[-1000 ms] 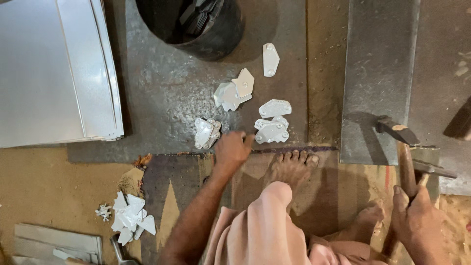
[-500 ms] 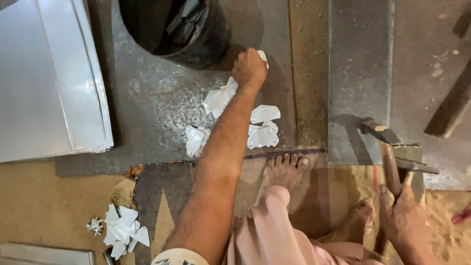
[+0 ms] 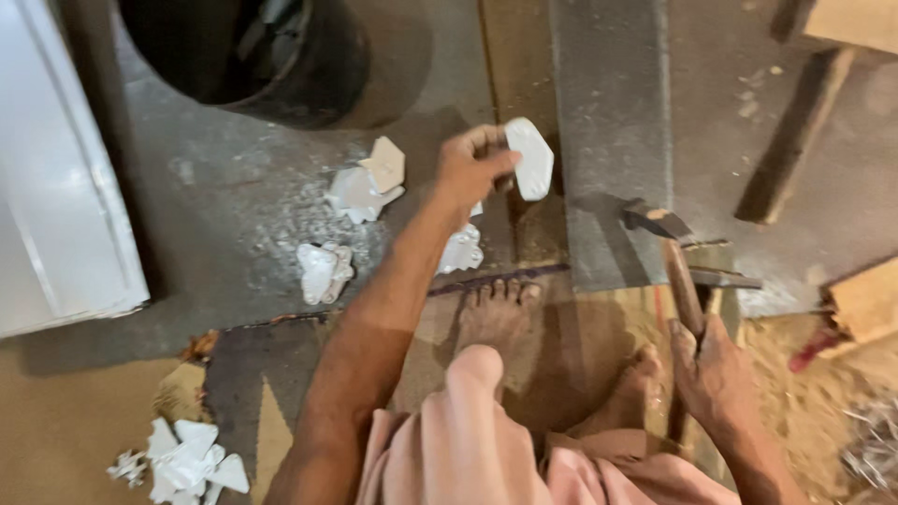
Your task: The person sits on the floor and flattens small white plastic pieces one at a time on a steel beam, striking them with a hammer and a wooden mallet and setting the flattened pieces aside in piles.
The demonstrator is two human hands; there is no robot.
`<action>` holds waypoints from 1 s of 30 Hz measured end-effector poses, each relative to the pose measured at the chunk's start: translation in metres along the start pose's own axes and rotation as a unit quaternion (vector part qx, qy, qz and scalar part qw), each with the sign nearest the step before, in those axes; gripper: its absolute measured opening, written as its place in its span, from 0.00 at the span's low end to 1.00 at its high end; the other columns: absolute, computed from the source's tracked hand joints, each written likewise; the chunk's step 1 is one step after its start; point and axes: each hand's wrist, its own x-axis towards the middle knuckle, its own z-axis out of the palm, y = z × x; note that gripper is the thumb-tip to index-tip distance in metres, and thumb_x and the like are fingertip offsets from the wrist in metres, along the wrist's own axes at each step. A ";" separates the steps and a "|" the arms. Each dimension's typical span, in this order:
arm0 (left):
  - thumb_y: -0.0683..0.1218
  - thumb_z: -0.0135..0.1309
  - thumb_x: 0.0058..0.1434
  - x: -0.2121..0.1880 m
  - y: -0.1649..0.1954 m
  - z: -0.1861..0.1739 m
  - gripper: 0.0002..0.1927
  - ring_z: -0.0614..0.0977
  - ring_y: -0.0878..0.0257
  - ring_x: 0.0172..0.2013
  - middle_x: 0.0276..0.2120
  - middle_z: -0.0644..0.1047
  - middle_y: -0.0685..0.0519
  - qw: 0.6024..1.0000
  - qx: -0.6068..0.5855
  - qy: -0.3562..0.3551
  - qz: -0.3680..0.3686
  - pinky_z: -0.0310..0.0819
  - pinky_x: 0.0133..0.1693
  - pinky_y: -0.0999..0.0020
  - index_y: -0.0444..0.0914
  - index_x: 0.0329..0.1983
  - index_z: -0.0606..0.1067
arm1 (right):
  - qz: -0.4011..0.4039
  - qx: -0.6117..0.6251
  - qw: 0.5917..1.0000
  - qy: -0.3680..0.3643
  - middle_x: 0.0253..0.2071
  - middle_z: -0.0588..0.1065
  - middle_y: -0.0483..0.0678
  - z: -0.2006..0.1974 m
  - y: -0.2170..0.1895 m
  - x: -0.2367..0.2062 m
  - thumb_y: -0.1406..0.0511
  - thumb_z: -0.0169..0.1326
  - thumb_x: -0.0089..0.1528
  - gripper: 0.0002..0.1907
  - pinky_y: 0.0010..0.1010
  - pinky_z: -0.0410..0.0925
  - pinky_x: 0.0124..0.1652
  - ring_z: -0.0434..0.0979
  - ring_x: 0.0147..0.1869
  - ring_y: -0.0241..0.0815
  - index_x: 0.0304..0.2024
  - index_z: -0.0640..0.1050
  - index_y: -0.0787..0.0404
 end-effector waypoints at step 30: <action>0.45 0.68 0.51 -0.036 -0.039 0.075 0.11 0.81 0.68 0.32 0.30 0.81 0.54 0.966 0.217 0.125 0.071 0.75 0.37 0.68 0.36 0.36 0.82 | -0.075 -0.082 0.993 0.050 0.25 0.75 0.69 -0.034 -0.036 -0.012 0.50 0.52 0.68 0.21 0.60 0.69 0.33 0.76 0.33 0.74 0.45 0.73 0.61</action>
